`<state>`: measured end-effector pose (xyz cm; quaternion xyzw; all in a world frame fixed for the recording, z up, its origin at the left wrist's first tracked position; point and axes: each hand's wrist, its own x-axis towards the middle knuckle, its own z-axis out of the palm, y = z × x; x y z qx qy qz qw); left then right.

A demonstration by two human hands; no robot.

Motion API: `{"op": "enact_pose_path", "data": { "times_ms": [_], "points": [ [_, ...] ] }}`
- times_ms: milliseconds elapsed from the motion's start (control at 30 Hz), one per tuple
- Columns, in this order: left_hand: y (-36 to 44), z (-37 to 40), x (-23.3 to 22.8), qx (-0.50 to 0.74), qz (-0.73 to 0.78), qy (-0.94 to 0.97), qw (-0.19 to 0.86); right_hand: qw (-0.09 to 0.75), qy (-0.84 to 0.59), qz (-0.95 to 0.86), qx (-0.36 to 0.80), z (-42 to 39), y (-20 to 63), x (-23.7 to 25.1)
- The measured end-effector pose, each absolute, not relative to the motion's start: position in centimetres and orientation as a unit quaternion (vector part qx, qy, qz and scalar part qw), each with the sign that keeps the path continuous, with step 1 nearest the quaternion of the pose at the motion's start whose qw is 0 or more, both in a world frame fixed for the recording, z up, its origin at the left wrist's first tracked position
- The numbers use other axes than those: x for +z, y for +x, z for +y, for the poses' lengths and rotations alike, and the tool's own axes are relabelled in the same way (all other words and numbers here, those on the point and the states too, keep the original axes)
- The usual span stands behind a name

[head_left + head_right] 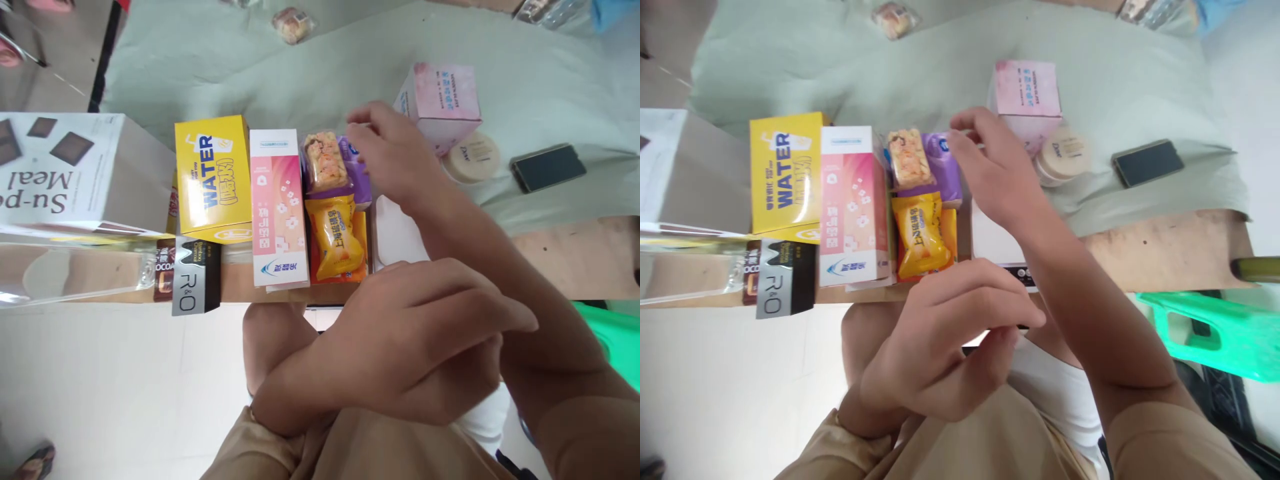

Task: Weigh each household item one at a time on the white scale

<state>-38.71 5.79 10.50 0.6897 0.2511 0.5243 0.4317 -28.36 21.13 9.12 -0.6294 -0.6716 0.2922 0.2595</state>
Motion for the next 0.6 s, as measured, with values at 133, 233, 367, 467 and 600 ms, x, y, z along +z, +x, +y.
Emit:
{"op": "enact_pose_path", "data": {
  "times_ms": [133,233,367,467,600],
  "points": [
    [-37.6,5.5,10.1,0.491,0.243,0.713,0.439,0.402,-0.605,-0.596,0.342,14.3,-20.7,8.4],
    [-35.9,5.6,9.4,0.473,0.229,0.731,0.436,0.465,-0.666,-0.509,0.285,8.1,-12.5,5.6],
    [-32.8,5.6,8.0,0.419,0.195,0.771,0.438,0.491,-0.794,-0.336,0.125,1.0,-0.8,1.3],
    [-30.4,5.4,6.7,0.376,0.178,0.796,0.439,0.478,-0.842,-0.249,0.024,-2.3,7.9,-0.8],
    [-27.8,5.2,5.2,0.334,0.174,0.819,0.434,0.439,-0.883,-0.147,-0.073,-3.9,18.9,-1.6]
  ]
}}
